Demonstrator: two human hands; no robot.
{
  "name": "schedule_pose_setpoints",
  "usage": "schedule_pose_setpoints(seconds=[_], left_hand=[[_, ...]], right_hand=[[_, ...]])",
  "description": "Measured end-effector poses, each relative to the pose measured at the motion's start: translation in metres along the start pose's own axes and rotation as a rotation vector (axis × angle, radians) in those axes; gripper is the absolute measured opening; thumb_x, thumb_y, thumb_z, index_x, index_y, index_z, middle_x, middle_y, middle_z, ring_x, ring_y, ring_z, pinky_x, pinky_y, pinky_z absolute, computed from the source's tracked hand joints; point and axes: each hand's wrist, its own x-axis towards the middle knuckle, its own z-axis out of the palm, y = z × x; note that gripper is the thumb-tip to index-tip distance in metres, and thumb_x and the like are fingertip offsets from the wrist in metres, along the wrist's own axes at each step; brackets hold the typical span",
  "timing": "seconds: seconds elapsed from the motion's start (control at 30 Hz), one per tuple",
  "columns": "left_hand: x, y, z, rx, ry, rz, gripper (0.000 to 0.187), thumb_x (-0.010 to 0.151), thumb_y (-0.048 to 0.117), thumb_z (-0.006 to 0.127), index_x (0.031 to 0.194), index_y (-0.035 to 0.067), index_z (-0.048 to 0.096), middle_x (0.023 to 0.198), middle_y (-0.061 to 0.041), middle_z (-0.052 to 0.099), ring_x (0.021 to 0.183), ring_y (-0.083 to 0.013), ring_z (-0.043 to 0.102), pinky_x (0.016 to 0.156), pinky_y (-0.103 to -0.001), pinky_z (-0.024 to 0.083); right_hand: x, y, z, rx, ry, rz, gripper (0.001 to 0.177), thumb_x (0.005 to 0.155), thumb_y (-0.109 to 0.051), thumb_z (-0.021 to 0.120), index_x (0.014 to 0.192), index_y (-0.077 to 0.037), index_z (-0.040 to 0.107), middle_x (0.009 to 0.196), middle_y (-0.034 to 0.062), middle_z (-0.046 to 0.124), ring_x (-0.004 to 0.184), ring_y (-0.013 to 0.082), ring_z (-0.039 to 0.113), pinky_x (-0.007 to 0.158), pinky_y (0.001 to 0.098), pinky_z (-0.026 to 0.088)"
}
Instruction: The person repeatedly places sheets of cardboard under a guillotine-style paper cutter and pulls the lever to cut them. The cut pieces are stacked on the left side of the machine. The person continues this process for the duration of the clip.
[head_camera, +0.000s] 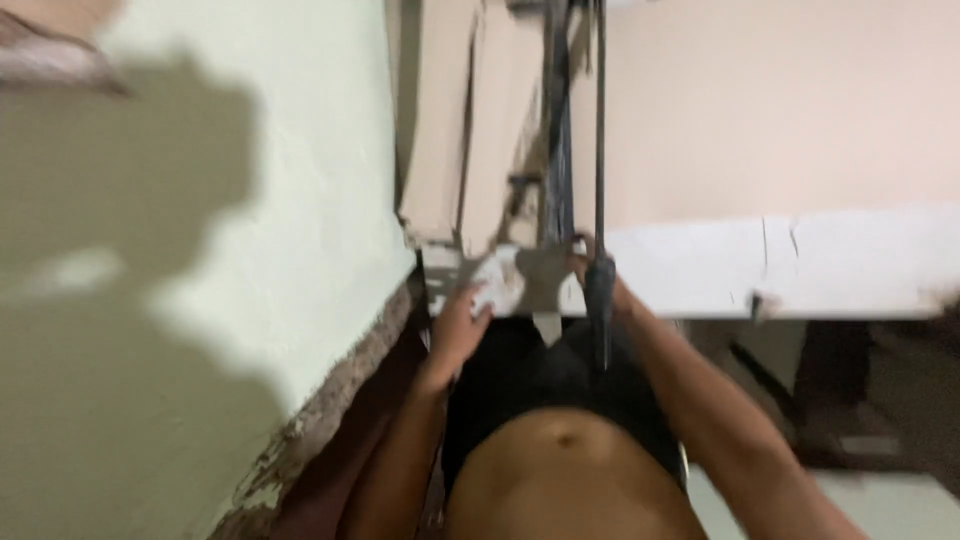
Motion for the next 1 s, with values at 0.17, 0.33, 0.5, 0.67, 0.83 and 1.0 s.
schedule_pose_setpoints(seconds=[0.17,0.33,0.5,0.67,0.83,1.0], left_hand=[[0.011,0.016,0.0,0.161,-0.027,0.053,0.045,0.105,0.031,0.054,0.146,0.013,0.052,0.141,-0.02,0.055,0.127,-0.0379,0.059,0.098,-0.051,0.056],[0.018,0.081,-0.02,0.083,0.08,0.143,0.044,0.106,0.023,0.052,0.147,0.008,0.051,0.139,-0.023,0.057,0.124,-0.0386,0.061,0.101,-0.051,0.053],[0.042,0.126,-0.025,0.086,0.036,0.199,0.047,0.107,0.027,0.051,0.151,0.009,0.048,0.143,-0.02,0.057,0.129,-0.0341,0.059,0.105,-0.049,0.05],[0.082,0.153,-0.021,0.261,0.059,0.28,0.044,0.105,0.021,0.053,0.148,0.012,0.052,0.145,-0.015,0.054,0.131,-0.0303,0.056,0.107,-0.046,0.05],[0.122,0.178,-0.018,0.531,0.098,0.33,0.052,0.099,0.015,0.061,0.15,0.012,0.05,0.148,-0.018,0.046,0.144,-0.0385,0.037,0.117,-0.057,0.03],[0.152,0.201,-0.018,0.704,0.191,0.325,0.068,0.096,0.024,0.071,0.156,0.017,0.04,0.156,-0.025,0.037,0.149,-0.0427,0.022,0.12,-0.068,0.006]], right_hand=[[0.045,0.09,-0.03,0.474,-0.477,0.18,0.051,0.089,-0.032,0.078,0.129,-0.004,0.066,0.107,0.0212,0.066,0.104,0.0403,0.065,0.09,0.0597,0.052],[0.087,0.142,-0.067,1.098,0.146,0.551,0.057,0.097,-0.045,0.078,0.131,-0.012,0.047,0.104,0.0078,0.049,0.093,0.03,0.059,0.083,0.0497,0.055],[0.086,0.207,-0.064,1.147,0.269,0.463,0.045,0.099,-0.029,0.081,0.12,-0.009,0.048,0.092,0.0043,0.054,0.069,0.0254,0.069,0.076,0.0482,0.069],[0.049,0.189,-0.022,1.132,0.307,0.518,0.029,0.1,-0.024,0.074,0.113,-0.003,0.059,0.081,0.0076,0.063,0.074,0.027,0.076,0.08,0.047,0.07],[0.062,0.163,-0.032,1.067,0.318,0.482,0.031,0.102,-0.023,0.071,0.119,0.0,0.06,0.082,0.0088,0.064,0.075,0.0272,0.075,0.079,0.0476,0.07],[0.067,0.158,-0.044,0.963,0.266,0.4,0.039,0.105,-0.026,0.069,0.129,0.003,0.057,0.087,0.0165,0.069,0.083,0.0338,0.077,0.08,0.0518,0.068]])
